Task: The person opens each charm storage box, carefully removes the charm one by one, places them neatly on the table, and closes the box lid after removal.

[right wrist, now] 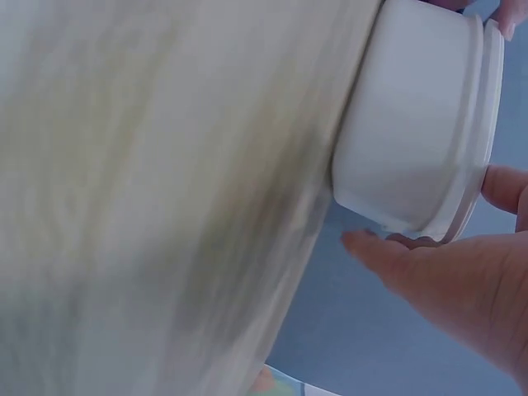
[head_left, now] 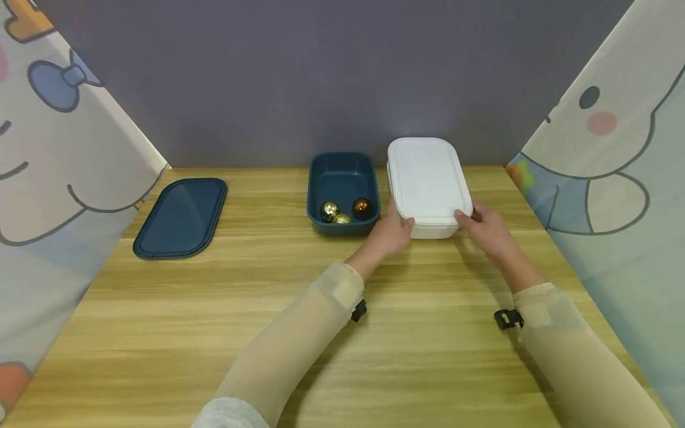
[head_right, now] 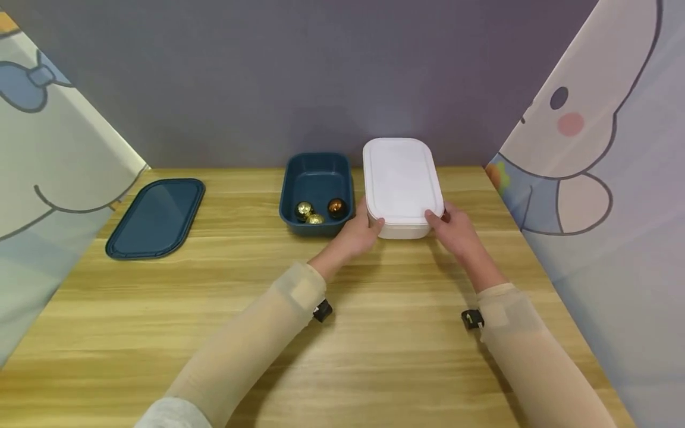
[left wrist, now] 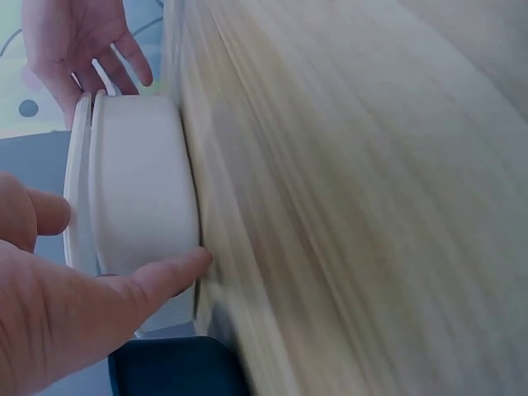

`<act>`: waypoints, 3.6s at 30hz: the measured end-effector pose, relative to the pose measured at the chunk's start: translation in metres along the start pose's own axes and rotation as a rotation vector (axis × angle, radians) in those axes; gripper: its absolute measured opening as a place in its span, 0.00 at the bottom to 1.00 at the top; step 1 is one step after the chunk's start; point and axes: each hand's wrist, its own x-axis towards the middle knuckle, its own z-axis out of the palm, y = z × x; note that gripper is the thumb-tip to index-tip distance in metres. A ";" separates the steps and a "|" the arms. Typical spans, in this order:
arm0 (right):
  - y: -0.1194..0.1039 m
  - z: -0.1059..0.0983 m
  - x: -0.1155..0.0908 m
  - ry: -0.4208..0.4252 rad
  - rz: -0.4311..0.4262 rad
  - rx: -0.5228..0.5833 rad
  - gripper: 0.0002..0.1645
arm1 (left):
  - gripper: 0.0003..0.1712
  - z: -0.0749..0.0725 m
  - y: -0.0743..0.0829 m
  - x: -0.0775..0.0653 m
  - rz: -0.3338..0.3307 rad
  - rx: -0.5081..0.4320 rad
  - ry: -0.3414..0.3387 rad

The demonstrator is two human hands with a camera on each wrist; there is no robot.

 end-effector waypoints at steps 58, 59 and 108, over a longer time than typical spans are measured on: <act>-0.086 0.076 -0.038 0.155 -0.221 0.531 0.34 | 0.34 -0.073 -0.016 -0.047 0.091 -0.555 0.252; -0.088 0.079 -0.039 0.150 -0.217 0.536 0.35 | 0.33 -0.074 -0.019 -0.049 0.093 -0.559 0.261; -0.129 0.143 -0.073 0.182 -0.506 0.317 0.33 | 0.33 -0.081 0.014 -0.114 0.283 0.039 0.368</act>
